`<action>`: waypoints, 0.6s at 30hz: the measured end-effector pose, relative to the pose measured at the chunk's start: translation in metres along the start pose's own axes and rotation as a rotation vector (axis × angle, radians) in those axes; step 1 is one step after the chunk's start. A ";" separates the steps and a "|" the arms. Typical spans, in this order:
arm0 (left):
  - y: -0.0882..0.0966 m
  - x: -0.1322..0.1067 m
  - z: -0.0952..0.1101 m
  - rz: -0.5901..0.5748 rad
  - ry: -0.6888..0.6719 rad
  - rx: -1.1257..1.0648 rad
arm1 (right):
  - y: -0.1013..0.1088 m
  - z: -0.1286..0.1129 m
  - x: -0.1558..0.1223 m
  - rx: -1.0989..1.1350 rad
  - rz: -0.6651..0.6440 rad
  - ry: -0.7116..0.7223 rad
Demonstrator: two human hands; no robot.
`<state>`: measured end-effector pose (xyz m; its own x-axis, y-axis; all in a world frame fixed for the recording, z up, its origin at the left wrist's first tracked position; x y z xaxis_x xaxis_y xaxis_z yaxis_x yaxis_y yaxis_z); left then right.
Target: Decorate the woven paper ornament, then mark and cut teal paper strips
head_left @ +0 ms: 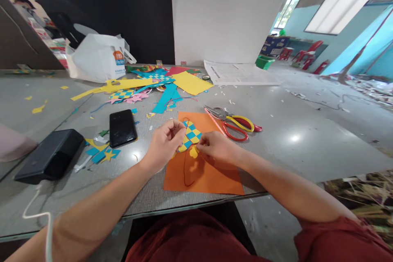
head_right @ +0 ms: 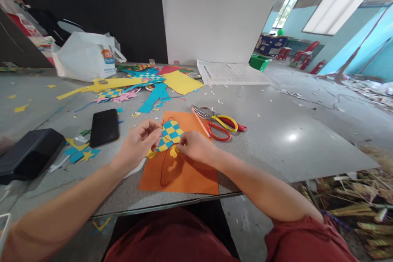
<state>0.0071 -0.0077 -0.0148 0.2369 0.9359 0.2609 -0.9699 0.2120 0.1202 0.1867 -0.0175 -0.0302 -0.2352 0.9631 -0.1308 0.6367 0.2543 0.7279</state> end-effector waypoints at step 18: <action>-0.016 -0.010 0.015 -0.131 -0.042 0.083 | 0.010 -0.002 -0.004 -0.183 0.076 0.064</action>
<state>0.0210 -0.0248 -0.0051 0.3654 0.8885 0.2775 -0.9226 0.3062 0.2345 0.1923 -0.0186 -0.0212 -0.2413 0.9699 -0.0324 0.5121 0.1556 0.8447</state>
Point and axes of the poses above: each hand's wrist, its own x-axis towards the middle knuckle, its own y-axis out of the back of the hand, z = x × y, the point moved 4 cm from there along x, towards the middle knuckle, and after that the axes turned 3 degrees about -y, right-handed, at the moved point
